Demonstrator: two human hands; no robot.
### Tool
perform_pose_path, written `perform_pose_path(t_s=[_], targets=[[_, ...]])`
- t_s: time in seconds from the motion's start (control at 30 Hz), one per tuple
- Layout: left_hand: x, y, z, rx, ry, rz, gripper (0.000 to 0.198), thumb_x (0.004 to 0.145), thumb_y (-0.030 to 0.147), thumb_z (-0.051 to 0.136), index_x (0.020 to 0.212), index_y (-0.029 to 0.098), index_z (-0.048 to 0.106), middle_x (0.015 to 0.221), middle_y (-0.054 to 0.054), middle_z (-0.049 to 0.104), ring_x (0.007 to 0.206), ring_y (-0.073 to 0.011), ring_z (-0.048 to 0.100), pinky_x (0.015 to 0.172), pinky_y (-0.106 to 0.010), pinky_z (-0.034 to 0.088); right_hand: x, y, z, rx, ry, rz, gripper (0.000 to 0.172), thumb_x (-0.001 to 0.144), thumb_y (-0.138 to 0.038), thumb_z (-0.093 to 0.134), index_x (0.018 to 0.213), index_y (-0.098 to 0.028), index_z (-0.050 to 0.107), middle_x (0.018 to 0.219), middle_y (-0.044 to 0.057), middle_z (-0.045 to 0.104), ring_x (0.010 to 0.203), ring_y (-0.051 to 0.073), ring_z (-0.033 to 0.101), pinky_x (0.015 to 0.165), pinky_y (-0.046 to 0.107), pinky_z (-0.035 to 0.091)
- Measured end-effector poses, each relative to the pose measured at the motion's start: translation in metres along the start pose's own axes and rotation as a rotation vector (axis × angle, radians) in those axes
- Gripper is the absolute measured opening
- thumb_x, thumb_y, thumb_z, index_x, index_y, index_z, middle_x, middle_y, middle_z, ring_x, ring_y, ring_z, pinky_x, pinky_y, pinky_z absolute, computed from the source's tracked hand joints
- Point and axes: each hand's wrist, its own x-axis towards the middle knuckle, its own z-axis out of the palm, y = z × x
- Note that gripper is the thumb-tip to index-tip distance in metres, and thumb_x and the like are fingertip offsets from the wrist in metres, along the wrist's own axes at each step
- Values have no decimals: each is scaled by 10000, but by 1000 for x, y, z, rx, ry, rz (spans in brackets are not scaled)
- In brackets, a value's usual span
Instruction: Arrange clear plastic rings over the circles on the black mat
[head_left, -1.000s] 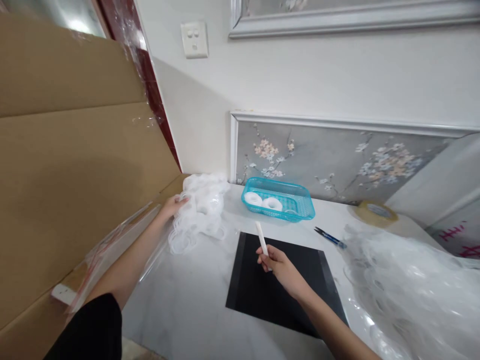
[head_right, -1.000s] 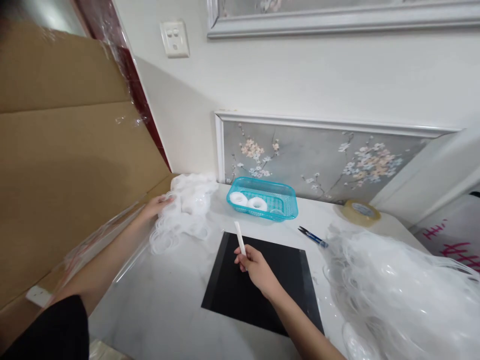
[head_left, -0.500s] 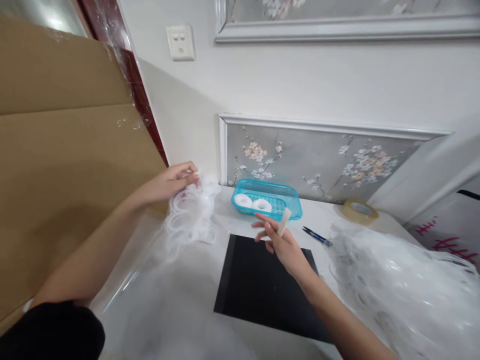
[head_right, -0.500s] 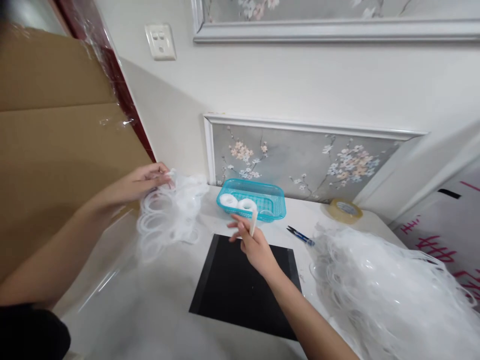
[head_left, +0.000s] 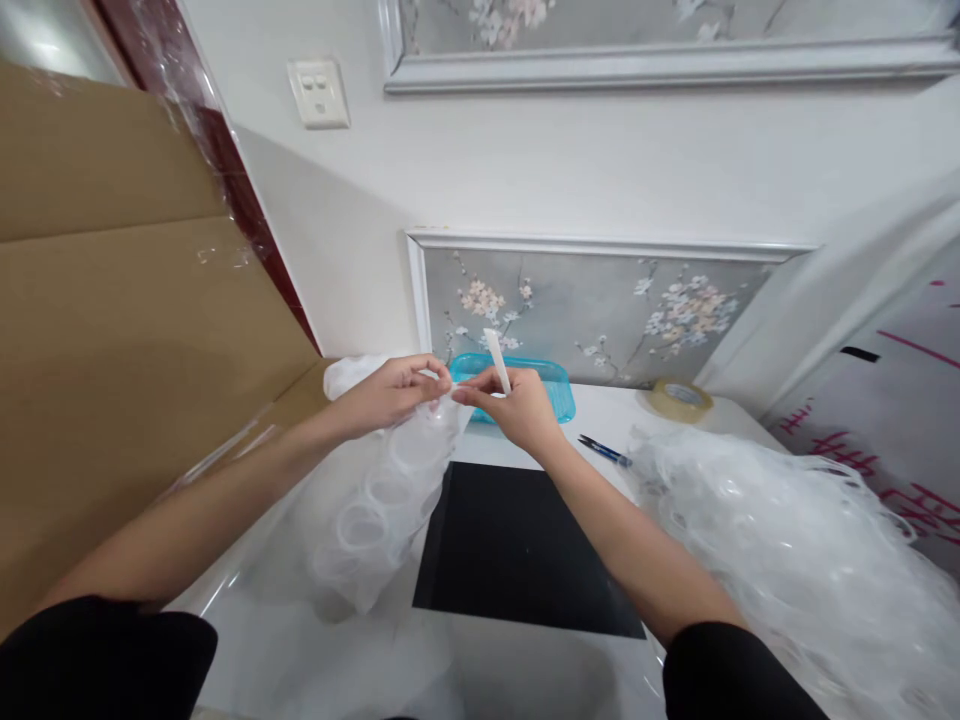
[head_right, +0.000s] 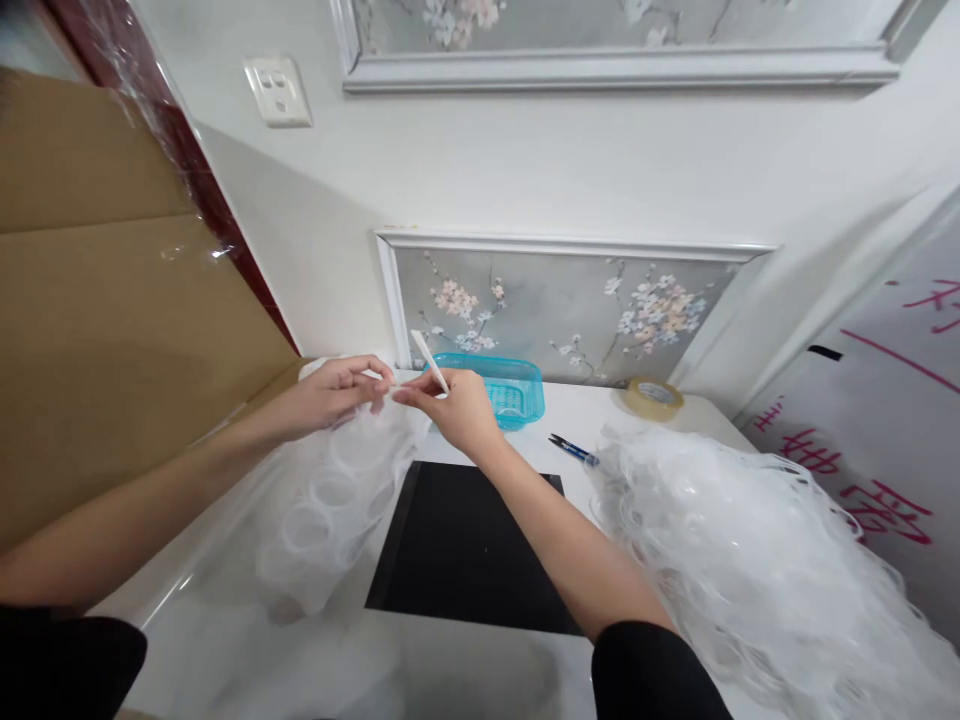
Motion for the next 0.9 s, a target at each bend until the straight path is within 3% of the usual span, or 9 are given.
perform_pose_path(t_s=[0.07,0.17,0.23,0.3,0.4,0.5,0.57,0.67,0.9], targets=[[-2,-10,-1,26,-56,-59,401,822,537,544,1032,199,599,613,11,582,333,-41,245,333,-180,181,-10,6,-12,-46,40,14,187,658,-371,764,651,-196,699,695,14,700,695,176,640,712,321,489],[-4,-23,-4,154,-265,-107,463,814,536,573,1144,214,607,553,11,575,371,-74,327,370,-188,243,-21,14,-31,-21,81,0,163,655,-364,770,651,-212,711,768,16,700,789,187,637,791,344,480],[-4,-31,-1,169,-391,-94,452,840,529,544,1149,210,626,514,12,547,418,-94,378,413,-191,284,-26,19,-42,12,101,-16,147,652,-363,774,689,-225,739,837,22,685,838,185,620,811,347,477],[0,-38,7,113,-443,-64,460,877,539,472,1134,196,640,522,11,533,420,-93,356,423,-198,286,-31,23,-48,11,83,-21,137,652,-355,778,726,-242,757,823,20,660,815,173,601,780,335,485],[11,-47,30,9,-416,-24,474,885,557,433,1075,184,655,638,-3,567,421,-80,321,417,-207,267,-43,26,-49,-10,-10,4,114,665,-343,769,723,-245,763,726,12,629,715,155,583,695,313,499],[22,-55,56,-33,-374,151,383,849,515,523,818,165,673,822,-40,602,622,-115,488,557,-215,375,-59,31,-46,55,-60,84,137,708,-349,729,719,-215,754,709,15,655,667,156,609,672,320,518],[25,-59,72,-72,-425,227,349,846,479,547,742,159,638,809,-35,593,703,-134,516,623,-225,392,-70,34,-45,124,-8,161,179,712,-366,719,731,-190,743,698,16,670,647,161,626,663,327,528],[24,-62,95,-144,-434,169,311,848,470,554,819,166,611,692,3,553,626,-118,494,575,-217,371,-88,38,-44,135,130,249,233,682,-388,738,713,-158,719,599,8,634,579,151,600,574,289,503],[11,-57,134,121,-152,161,305,812,433,577,677,160,596,605,13,558,536,-101,457,529,-218,347,-117,44,-41,200,229,342,277,646,-338,777,799,-158,633,634,8,653,487,86,493,427,198,341]])
